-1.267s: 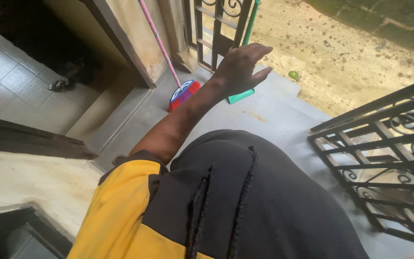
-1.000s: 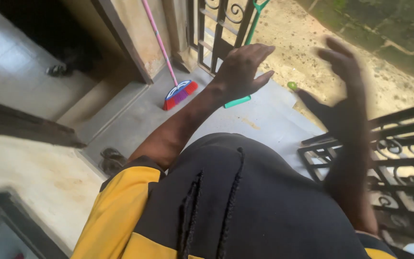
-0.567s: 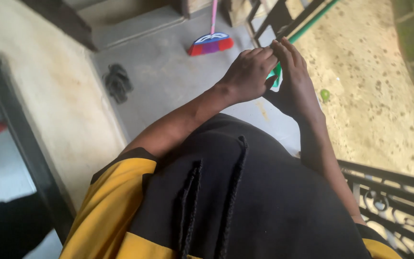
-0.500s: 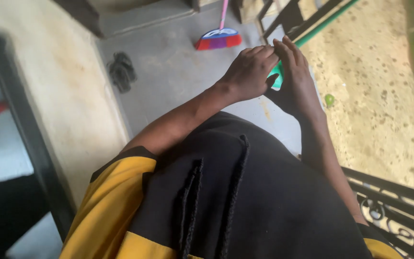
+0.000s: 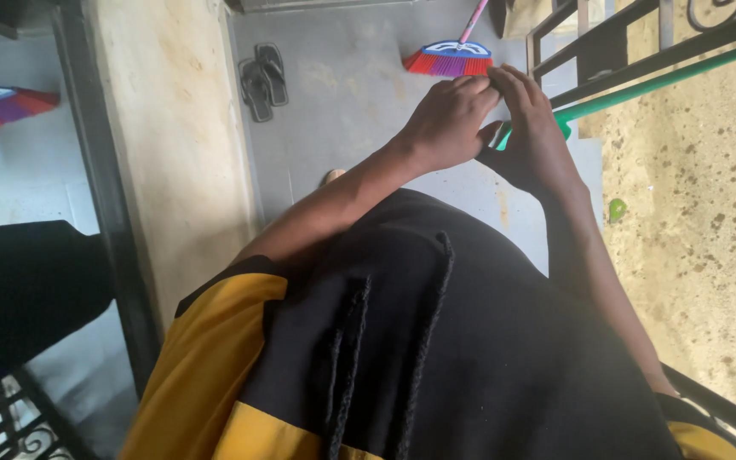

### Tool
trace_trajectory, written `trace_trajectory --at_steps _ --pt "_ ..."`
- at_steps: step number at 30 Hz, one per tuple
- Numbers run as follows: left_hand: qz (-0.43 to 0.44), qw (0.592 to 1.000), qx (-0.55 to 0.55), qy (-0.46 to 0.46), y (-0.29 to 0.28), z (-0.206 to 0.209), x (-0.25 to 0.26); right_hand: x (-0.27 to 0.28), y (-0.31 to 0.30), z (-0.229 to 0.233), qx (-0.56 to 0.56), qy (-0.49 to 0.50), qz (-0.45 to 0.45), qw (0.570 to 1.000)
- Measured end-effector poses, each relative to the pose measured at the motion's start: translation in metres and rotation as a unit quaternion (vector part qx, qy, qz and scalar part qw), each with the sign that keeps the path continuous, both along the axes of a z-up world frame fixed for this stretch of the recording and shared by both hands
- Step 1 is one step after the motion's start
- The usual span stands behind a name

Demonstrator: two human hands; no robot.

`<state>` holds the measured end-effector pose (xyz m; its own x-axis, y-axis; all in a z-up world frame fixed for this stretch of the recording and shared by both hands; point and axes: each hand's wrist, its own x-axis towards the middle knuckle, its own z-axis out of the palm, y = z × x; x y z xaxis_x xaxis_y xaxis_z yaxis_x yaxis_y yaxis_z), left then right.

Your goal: The recorder sweeps debris from a balcony or entryway floor into a dustpan and then organizes footwear.

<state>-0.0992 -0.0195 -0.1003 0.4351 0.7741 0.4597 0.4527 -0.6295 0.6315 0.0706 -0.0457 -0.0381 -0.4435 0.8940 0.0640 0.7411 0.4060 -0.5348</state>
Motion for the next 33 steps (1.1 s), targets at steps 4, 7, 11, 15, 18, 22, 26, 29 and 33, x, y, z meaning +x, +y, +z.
trace_trajectory --at_steps 4,7,11,15,18,22,26,29,33 --pt "-0.017 1.0 -0.016 -0.011 0.031 -0.002 -0.026 -0.024 0.03 0.0 -0.001 0.017 0.0 1.0" --pt "-0.021 0.999 0.024 0.008 0.057 0.004 -0.043 -0.037 0.052 -0.009 0.023 0.03 0.002 0.999" --pt "-0.029 0.998 0.049 -0.002 0.094 0.001 -0.059 -0.058 0.078 0.001 0.013 0.022 -0.038 0.999" --pt "-0.033 0.998 0.041 0.027 0.128 -0.001 -0.066 -0.063 0.107 -0.004 0.036 0.035 -0.036 0.998" --pt "-0.031 0.998 0.05 0.016 0.153 0.001 -0.063 -0.059 0.129 -0.004 0.044 0.041 -0.039 0.997" --pt "-0.021 0.999 0.027 0.024 0.192 0.004 -0.048 -0.04 0.173 -0.008 0.037 0.044 -0.047 0.997" --pt "0.012 0.997 0.072 0.007 0.237 0.006 -0.024 0.001 0.238 -0.015 0.072 0.043 -0.006 0.996" --pt "0.014 0.999 0.033 0.022 0.275 0.021 -0.006 0.036 0.307 -0.019 0.022 0.072 -0.04 0.996" --pt "0.047 0.998 0.032 0.02 0.327 0.023 0.023 0.095 0.414 -0.054 0.045 0.116 -0.08 0.989"
